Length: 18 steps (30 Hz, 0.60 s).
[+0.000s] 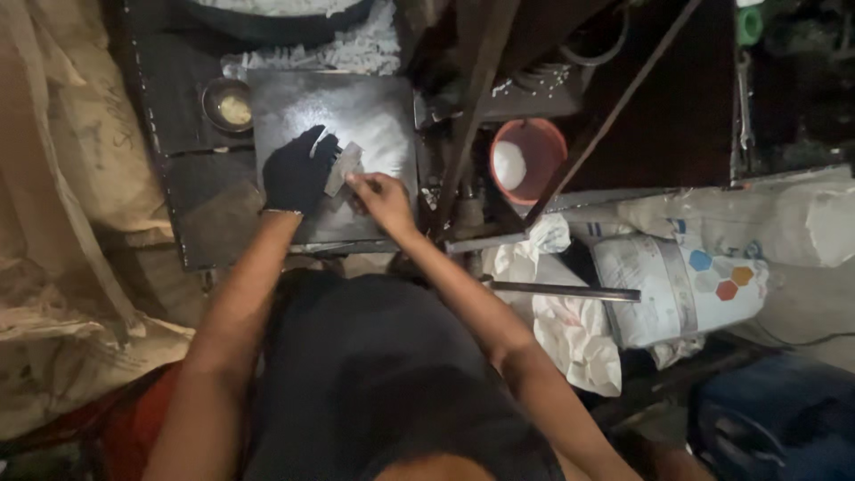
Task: The person operates a manual machine by repeatedly placing a metal mold into a hopper, pulling a lever to activate the machine, and then removing the mold. The person wears a black glove on their left hand and uses their right hand to pull the lever.
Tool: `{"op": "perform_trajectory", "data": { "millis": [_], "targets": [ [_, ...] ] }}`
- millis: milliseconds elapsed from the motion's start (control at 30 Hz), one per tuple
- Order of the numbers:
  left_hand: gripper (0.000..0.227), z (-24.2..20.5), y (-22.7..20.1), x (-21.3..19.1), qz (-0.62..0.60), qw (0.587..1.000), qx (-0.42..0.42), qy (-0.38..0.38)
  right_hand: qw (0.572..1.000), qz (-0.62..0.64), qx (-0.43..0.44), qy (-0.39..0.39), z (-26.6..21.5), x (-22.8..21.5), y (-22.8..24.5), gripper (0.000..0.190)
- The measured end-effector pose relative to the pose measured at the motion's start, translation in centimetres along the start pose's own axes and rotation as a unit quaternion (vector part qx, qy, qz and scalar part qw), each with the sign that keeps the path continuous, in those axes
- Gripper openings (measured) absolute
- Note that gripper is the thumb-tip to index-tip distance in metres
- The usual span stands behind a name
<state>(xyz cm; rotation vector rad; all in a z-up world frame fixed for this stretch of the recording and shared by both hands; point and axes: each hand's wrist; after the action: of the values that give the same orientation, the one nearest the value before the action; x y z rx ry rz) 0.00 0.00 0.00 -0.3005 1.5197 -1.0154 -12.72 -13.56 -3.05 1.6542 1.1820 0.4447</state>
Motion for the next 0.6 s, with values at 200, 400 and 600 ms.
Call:
{"op": "perform_trajectory", "data": {
  "millis": [200,400,600],
  "targets": [
    [0.041,0.2,-1.5,-1.4,0.037,0.999,0.004,0.018,0.978,0.174,0.112,0.033,0.3,0.0,0.0,0.033],
    [0.041,0.4,-1.1,-1.1,0.048,0.998,0.032,0.006,0.978,0.184,0.099,0.003,0.4,0.1,-4.8,0.028],
    [0.036,-0.1,-0.2,-0.6,0.018,0.997,0.067,-0.029,0.978,0.194,0.072,-0.003,0.2,0.4,-9.7,0.027]
  ]
}}
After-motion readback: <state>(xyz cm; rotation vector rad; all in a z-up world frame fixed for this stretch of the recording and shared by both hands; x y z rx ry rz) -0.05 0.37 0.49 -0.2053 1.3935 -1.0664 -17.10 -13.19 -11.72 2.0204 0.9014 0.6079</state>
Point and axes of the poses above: each hand's wrist, its own z-axis towards the middle knuckle, its own x-axis out of the palm, y = z × x, and after that the axes turned 6 degrees about -y, right-handed
